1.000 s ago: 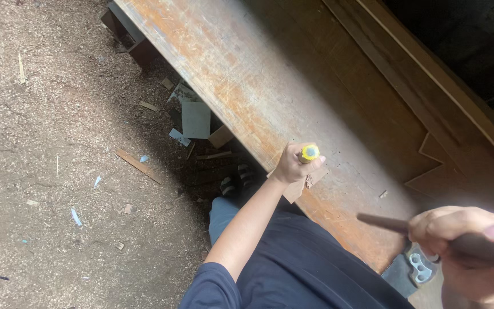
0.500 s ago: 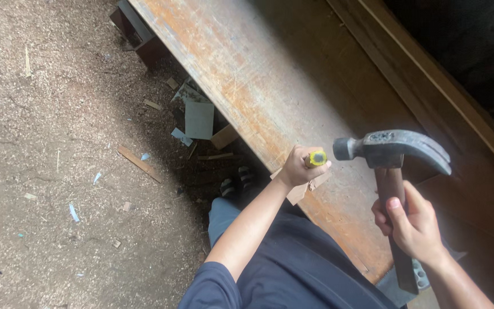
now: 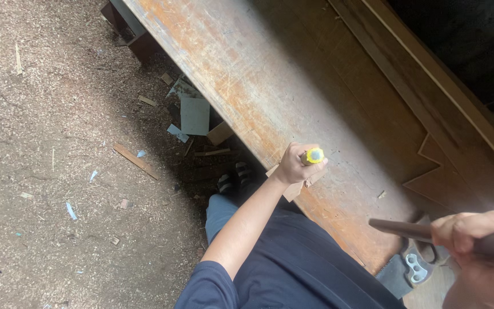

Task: The person holds a yellow-handled chisel against a small wooden block on a workbench and repeatedly strikes the chisel with a claw hammer. The person adjusts the chisel position several times while continuing to hammer.

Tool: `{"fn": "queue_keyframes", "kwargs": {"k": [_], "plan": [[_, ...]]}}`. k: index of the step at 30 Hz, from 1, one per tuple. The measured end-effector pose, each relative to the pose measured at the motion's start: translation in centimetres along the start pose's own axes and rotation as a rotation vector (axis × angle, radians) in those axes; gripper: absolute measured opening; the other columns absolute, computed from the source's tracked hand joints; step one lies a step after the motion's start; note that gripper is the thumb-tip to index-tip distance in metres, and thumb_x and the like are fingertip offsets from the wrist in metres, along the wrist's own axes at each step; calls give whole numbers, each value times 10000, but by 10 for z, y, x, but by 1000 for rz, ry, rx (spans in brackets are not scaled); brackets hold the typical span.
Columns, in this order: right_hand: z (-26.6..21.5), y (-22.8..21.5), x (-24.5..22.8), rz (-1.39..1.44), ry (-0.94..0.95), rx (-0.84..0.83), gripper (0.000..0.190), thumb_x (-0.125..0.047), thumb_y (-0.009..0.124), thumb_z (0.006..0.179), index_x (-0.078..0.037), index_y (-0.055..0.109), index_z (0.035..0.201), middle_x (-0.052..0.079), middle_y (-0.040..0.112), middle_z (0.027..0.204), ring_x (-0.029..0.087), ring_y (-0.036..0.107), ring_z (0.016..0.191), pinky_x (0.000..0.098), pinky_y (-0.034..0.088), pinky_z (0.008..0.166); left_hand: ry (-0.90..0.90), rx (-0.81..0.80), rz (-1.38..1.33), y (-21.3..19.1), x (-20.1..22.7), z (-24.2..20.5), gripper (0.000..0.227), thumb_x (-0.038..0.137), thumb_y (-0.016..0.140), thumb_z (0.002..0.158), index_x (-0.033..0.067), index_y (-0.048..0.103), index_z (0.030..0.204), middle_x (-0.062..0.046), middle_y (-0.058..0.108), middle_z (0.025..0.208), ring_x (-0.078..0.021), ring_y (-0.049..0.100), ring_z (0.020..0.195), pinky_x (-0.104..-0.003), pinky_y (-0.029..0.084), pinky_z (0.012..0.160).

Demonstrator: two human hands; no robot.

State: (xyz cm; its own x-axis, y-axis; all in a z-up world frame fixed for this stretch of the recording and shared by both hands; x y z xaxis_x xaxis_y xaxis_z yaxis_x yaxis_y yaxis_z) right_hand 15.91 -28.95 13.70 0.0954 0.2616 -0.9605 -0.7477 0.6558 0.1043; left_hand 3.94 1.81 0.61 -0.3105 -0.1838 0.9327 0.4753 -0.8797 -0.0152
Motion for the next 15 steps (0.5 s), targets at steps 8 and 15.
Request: {"fn": "queue_keyframes", "kwargs": {"k": [8, 15], "plan": [[34, 64, 47, -979, 120, -318, 458, -312, 631, 946, 27, 624, 1255, 101, 670, 847, 180, 665, 670, 326, 554, 588, 70, -41, -59, 3, -1, 3, 104, 130, 718, 837, 97, 653, 763, 9, 662, 680, -100, 640, 582, -275, 514, 556], [19, 68, 114, -378, 694, -63, 261, -305, 549, 1030, -54, 594, 1086, 32, 534, 620, 113, 498, 477, 296, 426, 411, 30, -36, -1, 4, 5, -3, 211, 140, 746, 841, 98, 595, 701, -4, 604, 649, -117, 578, 559, -292, 443, 538]]}}
Point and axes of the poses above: each hand's wrist, its own z-axis towards the middle knuckle, its own y-axis out of the palm, x = y × z, the point moved 5 cm from there along z, towards the middle knuckle
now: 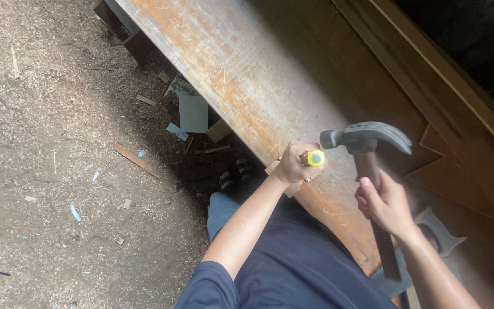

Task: The person holds a yellow-handled chisel against a small wooden block on a workbench and repeatedly strikes the chisel with a claw hammer. The person adjusts the chisel position several times while continuing to hammer.

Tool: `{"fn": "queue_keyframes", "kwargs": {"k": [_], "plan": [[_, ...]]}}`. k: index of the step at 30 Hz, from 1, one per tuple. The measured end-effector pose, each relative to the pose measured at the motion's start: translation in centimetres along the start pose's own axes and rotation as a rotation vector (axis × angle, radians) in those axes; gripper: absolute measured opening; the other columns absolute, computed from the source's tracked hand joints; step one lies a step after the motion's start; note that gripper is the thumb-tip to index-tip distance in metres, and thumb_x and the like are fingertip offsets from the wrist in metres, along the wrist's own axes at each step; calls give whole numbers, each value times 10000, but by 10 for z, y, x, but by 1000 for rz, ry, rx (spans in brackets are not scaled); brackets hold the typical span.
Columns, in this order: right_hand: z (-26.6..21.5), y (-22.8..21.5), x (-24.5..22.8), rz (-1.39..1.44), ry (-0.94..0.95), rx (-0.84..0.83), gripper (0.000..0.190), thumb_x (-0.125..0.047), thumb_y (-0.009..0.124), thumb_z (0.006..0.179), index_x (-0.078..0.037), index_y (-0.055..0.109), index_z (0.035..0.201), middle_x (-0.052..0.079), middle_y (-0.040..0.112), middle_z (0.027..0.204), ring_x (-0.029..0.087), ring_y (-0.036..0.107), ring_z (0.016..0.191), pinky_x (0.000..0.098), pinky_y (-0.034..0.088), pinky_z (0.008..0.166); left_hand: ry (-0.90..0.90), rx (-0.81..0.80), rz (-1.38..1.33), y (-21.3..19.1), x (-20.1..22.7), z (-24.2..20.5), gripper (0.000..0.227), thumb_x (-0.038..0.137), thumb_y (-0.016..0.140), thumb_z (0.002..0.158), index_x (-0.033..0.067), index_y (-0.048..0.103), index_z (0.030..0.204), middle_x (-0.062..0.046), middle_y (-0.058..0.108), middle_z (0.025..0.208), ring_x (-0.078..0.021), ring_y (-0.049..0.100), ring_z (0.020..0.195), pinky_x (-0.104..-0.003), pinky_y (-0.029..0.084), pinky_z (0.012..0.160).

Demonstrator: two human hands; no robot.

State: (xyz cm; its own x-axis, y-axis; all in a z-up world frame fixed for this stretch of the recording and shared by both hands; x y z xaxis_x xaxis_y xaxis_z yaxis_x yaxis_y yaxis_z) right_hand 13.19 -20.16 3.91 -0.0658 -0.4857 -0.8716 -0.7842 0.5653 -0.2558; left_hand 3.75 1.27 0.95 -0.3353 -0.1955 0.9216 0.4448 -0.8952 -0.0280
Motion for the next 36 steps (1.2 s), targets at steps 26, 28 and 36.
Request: {"fn": "queue_keyframes", "kwargs": {"k": [26, 28, 36], "plan": [[27, 70, 139, 400, 465, -141, 288, -360, 502, 1029, -86, 492, 1116, 17, 443, 621, 94, 371, 418, 280, 341, 351, -20, 255, -591, -84, 3, -45, 254, 10, 628, 832, -4, 472, 632, -87, 484, 566, -193, 452, 498, -336, 394, 537], [25, 71, 138, 399, 460, -142, 293, -357, 503, 1030, -81, 494, 1126, 18, 442, 620, 93, 370, 419, 280, 340, 351, 14, 293, -613, -91, 8, -44, 276, 45, 625, 849, 1, 465, 628, -79, 465, 557, -189, 436, 495, -345, 389, 538], [27, 72, 132, 389, 455, -142, 328, -358, 498, 1032, -79, 477, 1204, 17, 431, 624, 88, 362, 426, 275, 339, 358, -40, 347, -594, -76, 2, -46, 309, 75, 616, 892, 4, 472, 627, -61, 446, 556, -172, 405, 499, -326, 347, 539]]}}
Point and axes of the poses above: each hand's wrist, its own z-axis towards the middle knuckle, its own y-axis out of the palm, x = y × z, the point moved 5 cm from there along z, towards the middle knuckle
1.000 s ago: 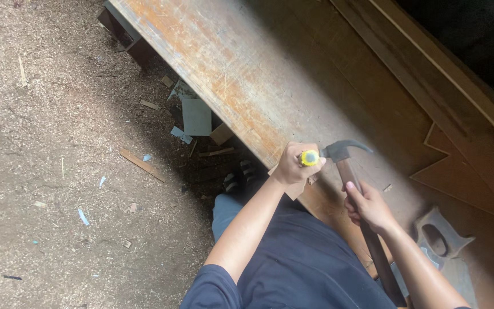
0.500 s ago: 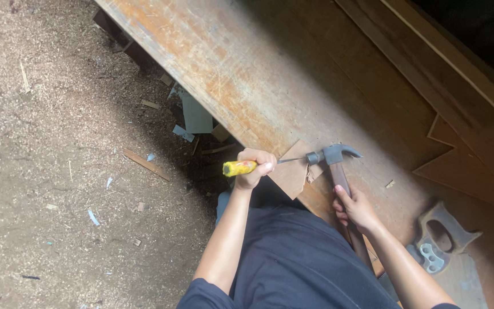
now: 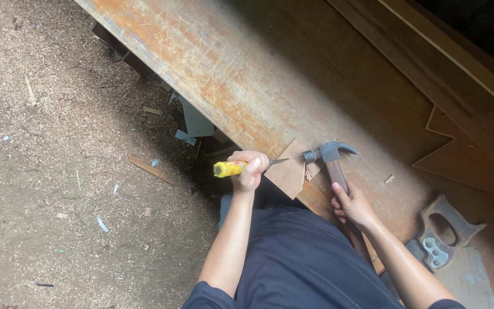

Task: The person holds a yellow-handled chisel against a small wooden block on a workbench and repeatedly strikes the chisel with a claw hammer. The person adjusts the chisel position several times while continuing to hammer.

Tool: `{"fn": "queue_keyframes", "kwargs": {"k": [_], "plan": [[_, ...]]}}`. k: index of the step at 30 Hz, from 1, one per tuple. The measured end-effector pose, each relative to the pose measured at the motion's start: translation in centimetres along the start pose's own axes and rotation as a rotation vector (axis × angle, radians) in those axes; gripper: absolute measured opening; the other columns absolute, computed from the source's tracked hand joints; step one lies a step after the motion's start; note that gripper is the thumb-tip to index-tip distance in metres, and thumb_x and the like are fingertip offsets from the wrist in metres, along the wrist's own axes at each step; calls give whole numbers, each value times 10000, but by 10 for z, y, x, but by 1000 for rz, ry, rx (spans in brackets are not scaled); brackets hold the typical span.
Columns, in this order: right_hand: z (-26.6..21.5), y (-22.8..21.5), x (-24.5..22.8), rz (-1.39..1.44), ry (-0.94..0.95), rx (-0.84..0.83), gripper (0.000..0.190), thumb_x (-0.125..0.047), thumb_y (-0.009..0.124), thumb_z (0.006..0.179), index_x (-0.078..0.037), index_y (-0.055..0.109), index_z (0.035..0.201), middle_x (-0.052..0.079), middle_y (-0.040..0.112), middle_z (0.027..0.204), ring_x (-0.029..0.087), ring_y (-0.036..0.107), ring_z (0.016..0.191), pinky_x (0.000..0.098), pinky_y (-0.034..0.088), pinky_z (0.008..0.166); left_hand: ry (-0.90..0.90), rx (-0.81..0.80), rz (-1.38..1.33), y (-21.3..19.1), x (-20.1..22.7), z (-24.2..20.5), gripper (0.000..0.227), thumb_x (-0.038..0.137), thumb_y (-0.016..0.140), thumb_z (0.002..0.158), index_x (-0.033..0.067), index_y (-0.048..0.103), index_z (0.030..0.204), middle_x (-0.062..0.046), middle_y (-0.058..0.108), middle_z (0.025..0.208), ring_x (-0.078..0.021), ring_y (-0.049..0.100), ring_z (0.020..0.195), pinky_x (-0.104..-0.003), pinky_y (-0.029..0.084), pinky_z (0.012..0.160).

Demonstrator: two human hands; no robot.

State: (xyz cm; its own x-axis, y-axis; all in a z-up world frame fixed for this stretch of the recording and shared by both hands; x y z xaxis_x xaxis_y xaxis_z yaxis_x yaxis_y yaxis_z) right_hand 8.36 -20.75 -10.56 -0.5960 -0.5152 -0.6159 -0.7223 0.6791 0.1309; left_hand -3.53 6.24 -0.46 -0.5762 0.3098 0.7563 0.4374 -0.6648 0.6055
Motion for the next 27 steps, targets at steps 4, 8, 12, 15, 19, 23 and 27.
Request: {"fn": "queue_keyframes", "kwargs": {"k": [4, 8, 12, 15, 19, 23, 27], "plan": [[-4, 2, -3, -30, 1, 15, 363, -358, 498, 1025, -95, 484, 1276, 16, 435, 624, 89, 372, 431, 277, 347, 361, -80, 11, 180, 4, -15, -1, 293, 74, 638, 882, -8, 510, 632, -75, 504, 567, -132, 435, 490, -294, 336, 498], [-8, 3, -10, -87, 5, 34, 452, -360, 493, 1018, -119, 448, 1398, 15, 438, 620, 93, 381, 437, 278, 361, 368, -100, -37, 392, 3, -22, 3, 242, 102, 642, 867, 24, 584, 645, -49, 580, 589, -120, 497, 502, -280, 363, 484], [-9, 3, -12, -118, 18, 49, 514, -366, 497, 1029, -82, 433, 1453, 16, 447, 630, 98, 392, 444, 282, 372, 379, -66, -131, 571, 10, -32, 10, 262, 127, 659, 894, 96, 584, 645, 10, 584, 601, -98, 496, 515, -274, 379, 498], [-11, 2, -7, -96, 13, 40, 531, -379, 495, 1011, -132, 398, 1471, 9, 447, 631, 92, 406, 443, 276, 373, 382, -12, -172, 628, 25, -33, 10, 277, 137, 682, 881, 97, 560, 635, 1, 559, 589, -103, 493, 503, -276, 363, 496], [-4, -2, -9, -75, 33, 20, 424, -393, 500, 1012, -96, 464, 1314, 18, 443, 631, 100, 386, 435, 293, 371, 369, 36, -250, 701, 49, -22, 17, 248, 129, 708, 861, 74, 578, 657, -31, 572, 590, -127, 565, 512, -298, 417, 492], [-8, -6, -11, -24, 46, 1, 360, -404, 502, 1023, -65, 501, 1144, 15, 437, 634, 102, 369, 427, 296, 353, 358, -7, -269, 653, 61, -19, 15, 243, 115, 724, 879, 56, 586, 688, -52, 580, 612, -150, 599, 535, -321, 446, 521], [-28, -3, -48, -101, -40, 69, 321, -388, 483, 1023, -82, 502, 1116, 31, 440, 620, 120, 387, 424, 306, 349, 367, -1, -265, 673, 60, -20, 16, 259, 141, 747, 886, 54, 588, 700, -53, 577, 617, -147, 587, 534, -314, 449, 527]]}}
Point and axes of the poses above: each hand's wrist, its own z-axis towards the middle knuckle, its own y-axis out of the palm, x = y × z, the point moved 5 cm from there along z, towards the middle knuckle
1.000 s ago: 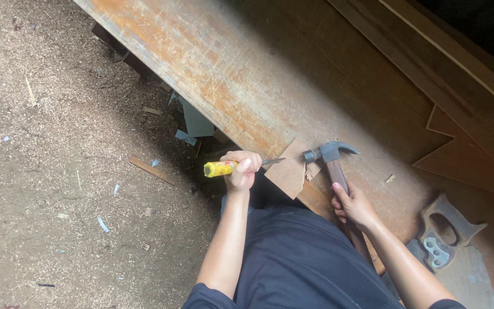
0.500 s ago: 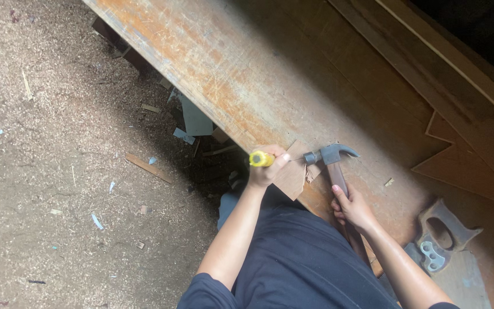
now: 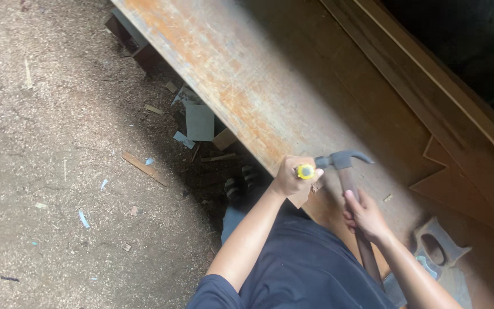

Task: The person holds a yellow-handled chisel against a small wooden block on a workbench and repeatedly strikes the chisel with a claw hammer. The person adjusts the chisel position several times while continuing to hammer.

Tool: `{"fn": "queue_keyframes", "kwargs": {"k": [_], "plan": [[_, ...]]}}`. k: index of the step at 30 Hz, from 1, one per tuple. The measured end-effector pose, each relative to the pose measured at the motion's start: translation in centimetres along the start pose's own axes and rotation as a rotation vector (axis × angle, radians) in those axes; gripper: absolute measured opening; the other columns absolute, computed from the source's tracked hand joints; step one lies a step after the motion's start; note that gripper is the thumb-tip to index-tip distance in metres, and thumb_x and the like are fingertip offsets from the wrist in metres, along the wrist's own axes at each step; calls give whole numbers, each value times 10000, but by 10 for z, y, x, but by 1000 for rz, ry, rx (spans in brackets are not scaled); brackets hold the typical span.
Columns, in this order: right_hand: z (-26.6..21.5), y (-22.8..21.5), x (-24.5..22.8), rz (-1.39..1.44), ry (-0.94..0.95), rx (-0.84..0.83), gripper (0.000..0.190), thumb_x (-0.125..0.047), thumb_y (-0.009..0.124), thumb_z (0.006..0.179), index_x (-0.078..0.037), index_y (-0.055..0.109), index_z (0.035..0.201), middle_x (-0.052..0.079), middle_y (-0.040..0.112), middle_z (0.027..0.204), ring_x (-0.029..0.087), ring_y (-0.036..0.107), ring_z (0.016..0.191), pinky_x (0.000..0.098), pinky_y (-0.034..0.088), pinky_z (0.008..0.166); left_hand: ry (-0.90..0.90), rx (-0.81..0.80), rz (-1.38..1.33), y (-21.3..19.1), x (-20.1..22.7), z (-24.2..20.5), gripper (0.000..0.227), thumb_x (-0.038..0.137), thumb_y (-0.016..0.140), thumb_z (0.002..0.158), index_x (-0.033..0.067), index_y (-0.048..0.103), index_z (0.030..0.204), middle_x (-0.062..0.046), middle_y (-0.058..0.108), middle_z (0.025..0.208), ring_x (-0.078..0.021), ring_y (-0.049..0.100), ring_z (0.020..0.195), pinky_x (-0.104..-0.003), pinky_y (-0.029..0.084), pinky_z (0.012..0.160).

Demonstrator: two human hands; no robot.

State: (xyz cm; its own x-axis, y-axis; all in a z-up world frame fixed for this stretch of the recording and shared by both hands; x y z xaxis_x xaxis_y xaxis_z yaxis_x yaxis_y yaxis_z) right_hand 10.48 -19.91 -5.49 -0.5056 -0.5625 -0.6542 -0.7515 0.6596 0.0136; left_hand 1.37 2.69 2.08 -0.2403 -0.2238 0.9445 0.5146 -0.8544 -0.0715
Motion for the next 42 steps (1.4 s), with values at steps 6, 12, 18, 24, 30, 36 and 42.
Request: {"fn": "queue_keyframes", "kwargs": {"k": [6, 12, 18, 24, 30, 36, 42], "plan": [[-81, -32, -106, -85, -634, 22, 327, -361, 372, 1099, -50, 470, 1122, 78, 553, 686, 115, 514, 498, 283, 448, 423, 7, 3, -21, 1, -13, 0, 304, 183, 754, 886, 73, 571, 670, -39, 569, 614, -141, 556, 542, -309, 421, 524], [-123, -12, -154, -681, -920, 25, 295, -367, 419, 1057, -150, 595, 965, 23, 621, 653, 132, 608, 523, 298, 514, 478, -68, -25, 60, 5, -23, -3, 347, 165, 753, 881, 71, 539, 624, -45, 554, 564, -137, 534, 485, -306, 403, 496], [-122, -8, -171, -1299, -489, 230, 421, -423, 681, 929, -164, 617, 1255, 143, 729, 713, 297, 726, 615, 429, 583, 570, 46, 42, -48, -6, -18, 1, 135, 103, 691, 813, 39, 602, 734, -70, 623, 669, -142, 612, 589, -305, 477, 567], [-114, 13, -175, -924, -778, 64, 454, -174, 671, 841, -96, 573, 1277, 92, 784, 847, 213, 765, 701, 376, 601, 617, 14, 72, -79, -11, -22, 5, 167, 112, 702, 850, 30, 597, 750, -69, 590, 647, -138, 582, 595, -311, 465, 569], [-117, 7, -182, -730, -880, 300, 325, -142, 740, 885, -52, 685, 1193, 103, 756, 814, 197, 727, 665, 334, 564, 573, -26, -13, -97, -3, -21, 2, 167, 163, 683, 862, 64, 620, 742, -43, 633, 660, -100, 599, 575, -295, 481, 542], [-178, -11, -197, 12, -1304, 67, 243, -269, 633, 1087, -42, 627, 1174, 3, 695, 872, 76, 693, 668, 270, 585, 670, 13, 31, 10, 5, -15, 0, 335, 180, 730, 892, 83, 527, 643, -26, 539, 585, -109, 502, 517, -315, 398, 511], [-151, 31, -206, -1241, -1093, 250, 427, -257, 723, 961, -140, 605, 1355, 79, 661, 714, 200, 652, 549, 360, 558, 517, 78, 24, -92, 3, -11, 4, 159, 144, 767, 837, 38, 716, 944, -83, 718, 783, -148, 688, 675, -301, 543, 623]]}}
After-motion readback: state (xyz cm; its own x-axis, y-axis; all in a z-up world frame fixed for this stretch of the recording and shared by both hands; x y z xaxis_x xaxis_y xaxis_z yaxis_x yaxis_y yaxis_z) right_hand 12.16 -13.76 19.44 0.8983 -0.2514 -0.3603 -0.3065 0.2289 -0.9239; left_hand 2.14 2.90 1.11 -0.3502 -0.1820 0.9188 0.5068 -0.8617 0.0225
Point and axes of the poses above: each hand's wrist, its own z-axis towards the middle knuckle, its own y-axis out of the palm, x = y × z, the point moved 5 cm from there along z, towards the middle knuckle
